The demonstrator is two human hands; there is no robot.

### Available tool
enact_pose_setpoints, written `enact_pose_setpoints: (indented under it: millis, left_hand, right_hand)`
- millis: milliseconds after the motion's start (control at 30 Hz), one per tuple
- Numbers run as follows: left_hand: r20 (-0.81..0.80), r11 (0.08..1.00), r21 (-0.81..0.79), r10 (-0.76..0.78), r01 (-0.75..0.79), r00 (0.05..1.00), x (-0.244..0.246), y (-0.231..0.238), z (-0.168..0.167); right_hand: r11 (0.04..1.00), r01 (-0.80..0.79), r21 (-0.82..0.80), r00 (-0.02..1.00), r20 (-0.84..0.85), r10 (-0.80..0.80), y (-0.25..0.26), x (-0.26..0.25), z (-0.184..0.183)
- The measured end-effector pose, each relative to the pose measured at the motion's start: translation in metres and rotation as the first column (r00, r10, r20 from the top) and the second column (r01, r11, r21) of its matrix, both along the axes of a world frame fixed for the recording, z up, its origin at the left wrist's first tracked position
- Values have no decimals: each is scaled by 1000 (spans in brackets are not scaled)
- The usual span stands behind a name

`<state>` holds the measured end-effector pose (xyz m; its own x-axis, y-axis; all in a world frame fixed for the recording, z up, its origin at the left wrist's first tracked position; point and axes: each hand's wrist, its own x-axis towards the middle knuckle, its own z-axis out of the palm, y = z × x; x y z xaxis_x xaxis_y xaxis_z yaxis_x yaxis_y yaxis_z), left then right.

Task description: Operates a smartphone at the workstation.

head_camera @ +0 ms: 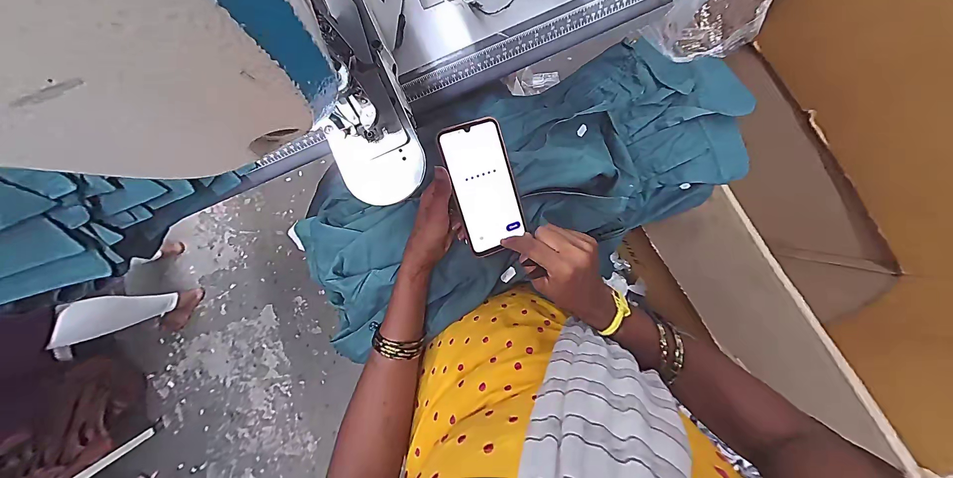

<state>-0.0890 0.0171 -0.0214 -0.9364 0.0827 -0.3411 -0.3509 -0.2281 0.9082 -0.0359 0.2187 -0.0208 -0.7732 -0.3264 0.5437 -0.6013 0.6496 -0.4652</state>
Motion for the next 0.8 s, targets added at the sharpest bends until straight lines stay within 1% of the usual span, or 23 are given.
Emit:
enact_pose_setpoints:
  millis: [267,367,500,700,800]
  left_hand:
    - [12,1000,3,10,-10,1000,0,0,-2]
    - [22,1000,-7,10,-10,1000,-1,1,0]
    - [22,1000,10,9,-9,1000,0,0,1]
    - [29,1000,-8,23,-23,999,-1,1,2]
    - [-6,999,39,13,-12,1000,-1,1,0]
  right_hand:
    - [995,95,43,995,29,-96,10,3,-6]
    - [994,104,45,993,44,-106,11,3,-7]
    - [998,60,-20,998,34,-60,8,5,-3]
    - [998,-9,-62,997,75,14,-1,10,3]
    - [995,-46,-91,996,75,53,-4,13,1]
